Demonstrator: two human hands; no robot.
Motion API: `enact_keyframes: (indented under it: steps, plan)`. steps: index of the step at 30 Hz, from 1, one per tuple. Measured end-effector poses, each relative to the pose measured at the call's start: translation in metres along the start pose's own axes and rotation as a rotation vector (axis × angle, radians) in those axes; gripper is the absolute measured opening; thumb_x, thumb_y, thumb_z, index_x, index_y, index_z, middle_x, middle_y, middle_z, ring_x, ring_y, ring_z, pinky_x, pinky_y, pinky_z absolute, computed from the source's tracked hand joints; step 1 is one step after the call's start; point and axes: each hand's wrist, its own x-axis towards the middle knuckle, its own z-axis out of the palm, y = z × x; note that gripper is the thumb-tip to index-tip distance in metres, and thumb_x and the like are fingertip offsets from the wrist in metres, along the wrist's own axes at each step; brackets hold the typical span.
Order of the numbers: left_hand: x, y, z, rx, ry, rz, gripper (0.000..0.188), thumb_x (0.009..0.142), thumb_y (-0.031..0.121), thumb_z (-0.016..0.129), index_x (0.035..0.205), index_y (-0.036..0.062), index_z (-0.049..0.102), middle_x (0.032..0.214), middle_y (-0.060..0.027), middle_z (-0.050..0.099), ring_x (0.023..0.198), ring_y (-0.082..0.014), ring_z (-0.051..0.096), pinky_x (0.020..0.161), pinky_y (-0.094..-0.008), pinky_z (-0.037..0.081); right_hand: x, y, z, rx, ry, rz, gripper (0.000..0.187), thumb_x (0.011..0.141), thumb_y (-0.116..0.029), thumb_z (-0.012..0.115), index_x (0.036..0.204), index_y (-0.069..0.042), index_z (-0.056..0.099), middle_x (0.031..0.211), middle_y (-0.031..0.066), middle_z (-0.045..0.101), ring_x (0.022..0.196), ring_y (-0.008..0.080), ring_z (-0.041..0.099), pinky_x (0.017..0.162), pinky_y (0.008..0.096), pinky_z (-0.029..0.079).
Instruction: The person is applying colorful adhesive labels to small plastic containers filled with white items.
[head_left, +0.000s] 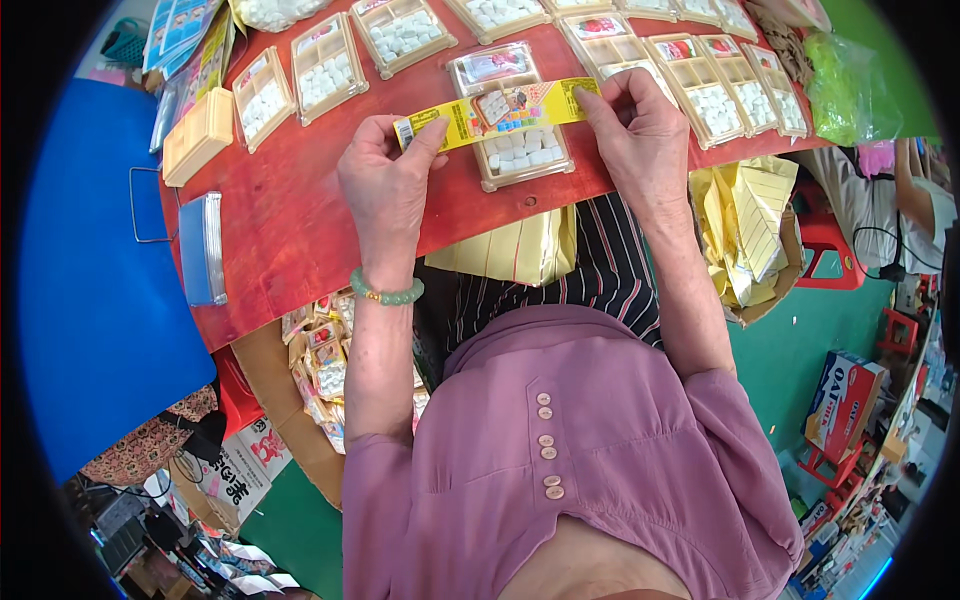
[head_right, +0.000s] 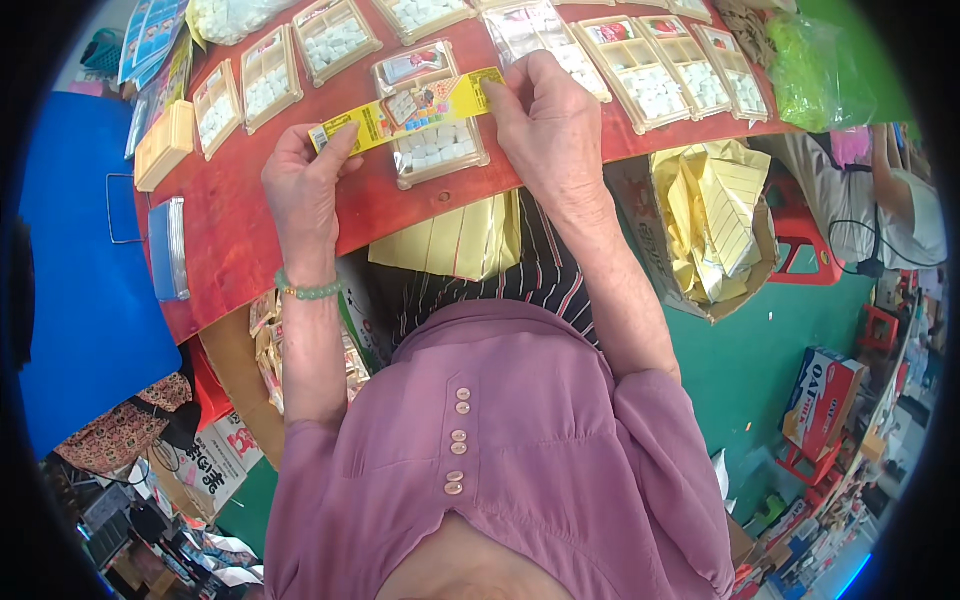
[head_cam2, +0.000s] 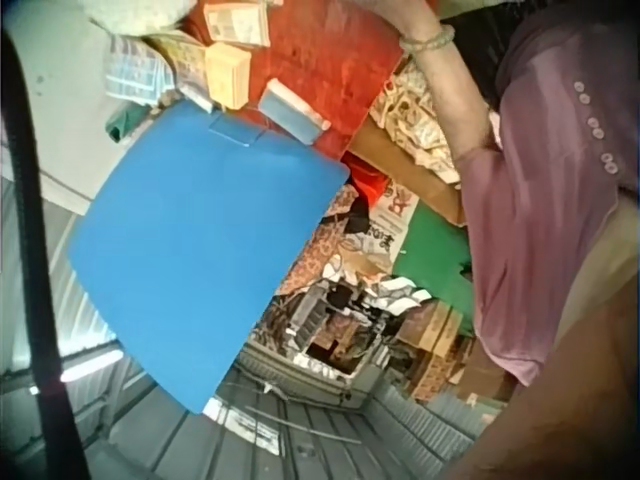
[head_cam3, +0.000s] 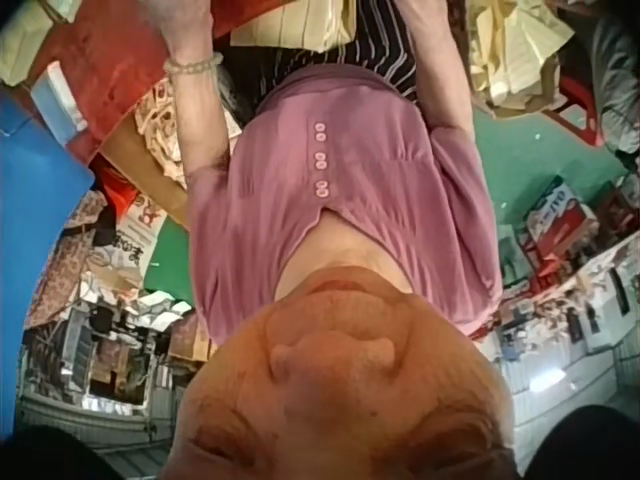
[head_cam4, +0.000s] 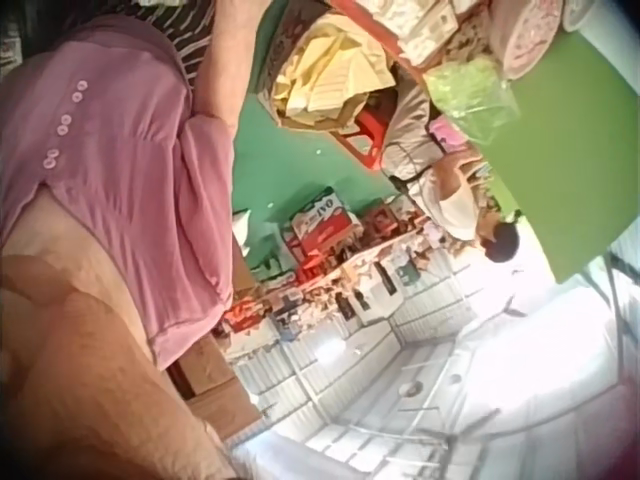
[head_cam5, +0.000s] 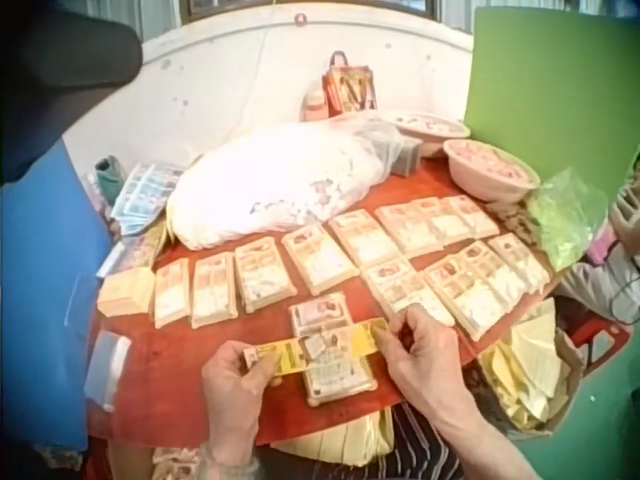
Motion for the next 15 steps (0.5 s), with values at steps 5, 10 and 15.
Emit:
enact_keyframes:
  steps: [5, 10, 15]
  plan:
    - [0.011, 0.002, 0.003, 0.076, -0.035, -0.040, 0.015, 0.086, 0.007, 0.074, 0.087, -0.0017, 0.062, 0.080, -0.0066, 0.067, 0.065, -0.0094, 0.065, 0.057, -0.0217, 0.054, 0.013, 0.002, 0.006, -0.110, 0.038, -0.098, 0.017, 0.086, -0.012, 0.070, 0.082, -0.002, 0.057, 0.068, 0.0128, 0.063, 0.062, 0.0283, 0.063, 0.058, 0.0382, 0.050]
    - [0.018, 0.005, 0.006, 0.140, -0.056, -0.080, 0.016, 0.087, 0.010, 0.073, 0.087, -0.0018, 0.062, 0.081, -0.0080, 0.068, 0.067, -0.0107, 0.067, 0.056, -0.0224, 0.055, 0.017, 0.007, 0.011, -0.176, 0.051, -0.201, 0.015, 0.084, -0.008, 0.070, 0.083, -0.002, 0.056, 0.076, 0.0153, 0.063, 0.070, 0.0350, 0.064, 0.061, 0.0421, 0.050]
    - [0.026, 0.009, 0.003, 0.259, -0.113, -0.100, 0.017, 0.088, 0.012, 0.072, 0.088, -0.0018, 0.062, 0.079, -0.0087, 0.069, 0.066, -0.0111, 0.068, 0.054, -0.0219, 0.055, 0.018, 0.008, 0.012, -0.218, 0.054, -0.253, 0.015, 0.084, -0.007, 0.069, 0.084, -0.002, 0.055, 0.080, 0.0164, 0.063, 0.073, 0.0369, 0.064, 0.063, 0.0439, 0.051]
